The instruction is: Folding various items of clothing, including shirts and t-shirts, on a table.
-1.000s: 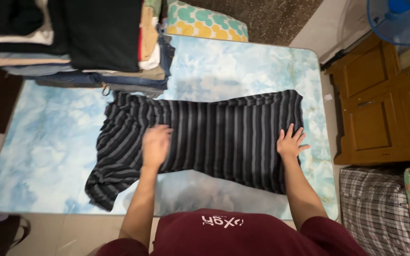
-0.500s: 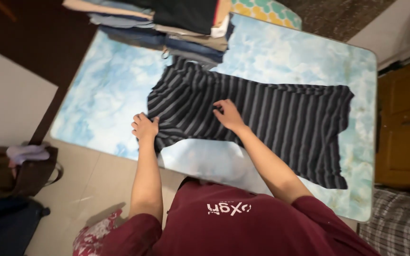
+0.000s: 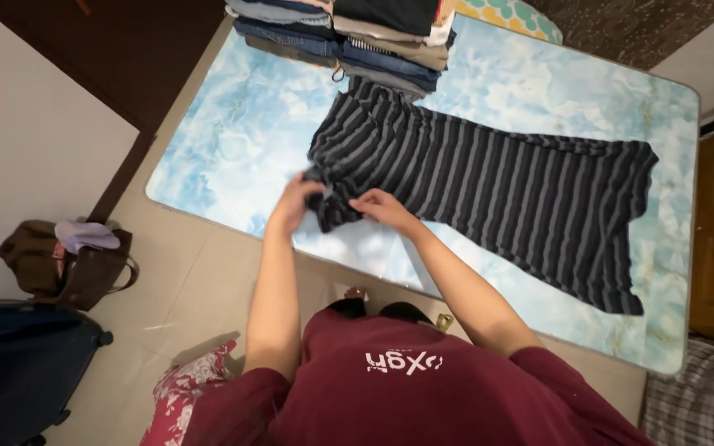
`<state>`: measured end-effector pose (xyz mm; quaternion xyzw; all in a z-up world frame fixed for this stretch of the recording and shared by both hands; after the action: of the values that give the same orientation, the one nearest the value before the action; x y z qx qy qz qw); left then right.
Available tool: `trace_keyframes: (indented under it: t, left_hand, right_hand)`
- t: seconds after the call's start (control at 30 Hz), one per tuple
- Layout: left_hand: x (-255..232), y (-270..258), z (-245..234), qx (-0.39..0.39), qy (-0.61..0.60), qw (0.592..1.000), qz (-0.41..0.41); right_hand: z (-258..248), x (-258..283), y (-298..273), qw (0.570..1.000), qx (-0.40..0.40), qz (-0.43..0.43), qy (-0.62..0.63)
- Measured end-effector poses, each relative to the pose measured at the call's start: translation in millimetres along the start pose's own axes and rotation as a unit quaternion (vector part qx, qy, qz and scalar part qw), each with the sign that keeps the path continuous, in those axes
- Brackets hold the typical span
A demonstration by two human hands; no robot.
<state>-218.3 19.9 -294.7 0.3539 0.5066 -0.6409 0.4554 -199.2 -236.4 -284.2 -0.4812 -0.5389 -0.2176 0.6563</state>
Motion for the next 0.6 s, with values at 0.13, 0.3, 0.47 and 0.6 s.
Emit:
trace_keyframes:
  t: [0.13, 0.3, 0.47, 0.6]
  left_hand:
    - [-31.3, -33.0, 27.0, 0.087, -0.267, 0.959, 0.024]
    - [-83.2, -72.7, 68.3, 0.1, -0.42, 0.9, 0.062]
    - [-60.6, -61.6, 70.3, 0.067, -0.31, 0.943, 0.1]
    - [-0.6, -44.9, 86.3, -0.022, 0.14, 0.971, 0.191]
  right_hand:
    - [37.7, 42.6, -42.5, 0.995, 0.073, -0.06, 0.023]
    - [37.5, 42.7, -47.3, 0.957, -0.028, -0.244, -0.158]
    - [23.9, 92.7, -63.1, 0.942, -0.084, -0.3, -0.125]
    - [12.3, 121.5, -57.9, 0.901, -0.113, -0.383, -0.167]
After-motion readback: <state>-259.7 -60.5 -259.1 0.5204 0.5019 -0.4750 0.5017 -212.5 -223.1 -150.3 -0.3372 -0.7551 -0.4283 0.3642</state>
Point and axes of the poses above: each hand's wrist, its own y-axis towards the middle knuckle, its own z-axis out of the palm, x = y × z, the point moved 2 cm from there along y, towards the middle knuckle, and after that the axes turned 6 degrees about y, right-handed, at the moved point
